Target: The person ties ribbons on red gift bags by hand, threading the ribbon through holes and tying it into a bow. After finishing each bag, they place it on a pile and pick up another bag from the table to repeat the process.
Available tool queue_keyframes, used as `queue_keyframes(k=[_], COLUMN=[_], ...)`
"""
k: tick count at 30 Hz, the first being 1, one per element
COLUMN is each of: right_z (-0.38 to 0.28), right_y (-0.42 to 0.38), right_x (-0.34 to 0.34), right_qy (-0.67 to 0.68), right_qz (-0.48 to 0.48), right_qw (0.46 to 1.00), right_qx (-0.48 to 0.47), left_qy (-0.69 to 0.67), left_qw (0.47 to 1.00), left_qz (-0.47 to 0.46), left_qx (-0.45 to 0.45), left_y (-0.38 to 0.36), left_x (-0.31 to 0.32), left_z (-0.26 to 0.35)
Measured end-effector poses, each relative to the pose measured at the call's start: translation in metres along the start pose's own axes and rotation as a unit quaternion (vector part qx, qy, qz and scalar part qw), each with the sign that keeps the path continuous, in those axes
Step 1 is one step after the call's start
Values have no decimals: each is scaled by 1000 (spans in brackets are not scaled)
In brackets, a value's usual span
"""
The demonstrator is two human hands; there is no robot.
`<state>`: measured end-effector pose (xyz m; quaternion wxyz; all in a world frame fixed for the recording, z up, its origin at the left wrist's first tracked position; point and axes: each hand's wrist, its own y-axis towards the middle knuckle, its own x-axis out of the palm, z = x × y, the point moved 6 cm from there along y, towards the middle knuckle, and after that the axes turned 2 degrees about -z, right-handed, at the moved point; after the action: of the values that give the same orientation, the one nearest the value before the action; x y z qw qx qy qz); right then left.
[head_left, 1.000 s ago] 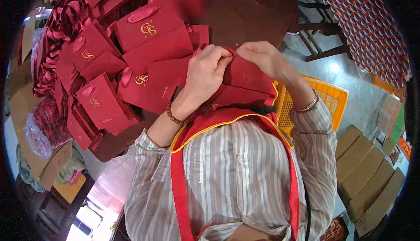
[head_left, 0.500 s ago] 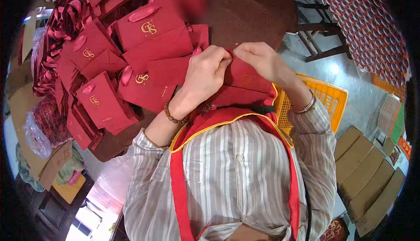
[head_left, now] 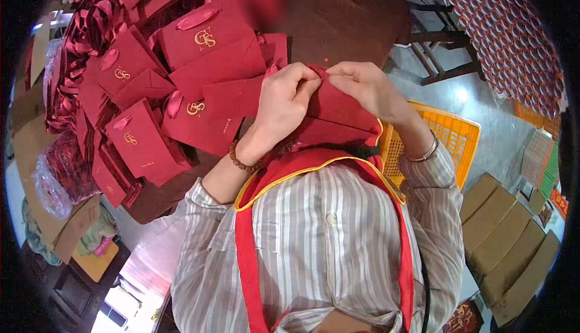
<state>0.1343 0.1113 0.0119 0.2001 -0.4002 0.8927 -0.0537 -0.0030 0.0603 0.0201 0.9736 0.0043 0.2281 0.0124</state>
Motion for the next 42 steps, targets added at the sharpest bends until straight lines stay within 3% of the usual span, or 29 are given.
queue_keyframes(k=[2,21,30,35,42], right_z=[3,-5,-18,-20,-25], right_y=[0,-1,-5,-7,-11], right_x=[2,6,7,6,7], right_qy=[46,51,-72,-89,-136], right_qz=[-38,-34,24,41,69], right_qw=[996,998,997,995,988], right_qx=[62,23,-11,8,21], left_qy=[-14,6,146,257,70], left_qw=[1000,999,977,933,987], left_qz=[18,13,-7,-4,24], left_qx=[-9,29,153,253,140], left_y=[-1,-5,-6,-12,-6], left_x=[-3,-4,2,10,10], left_z=[-2,5,20,35,11])
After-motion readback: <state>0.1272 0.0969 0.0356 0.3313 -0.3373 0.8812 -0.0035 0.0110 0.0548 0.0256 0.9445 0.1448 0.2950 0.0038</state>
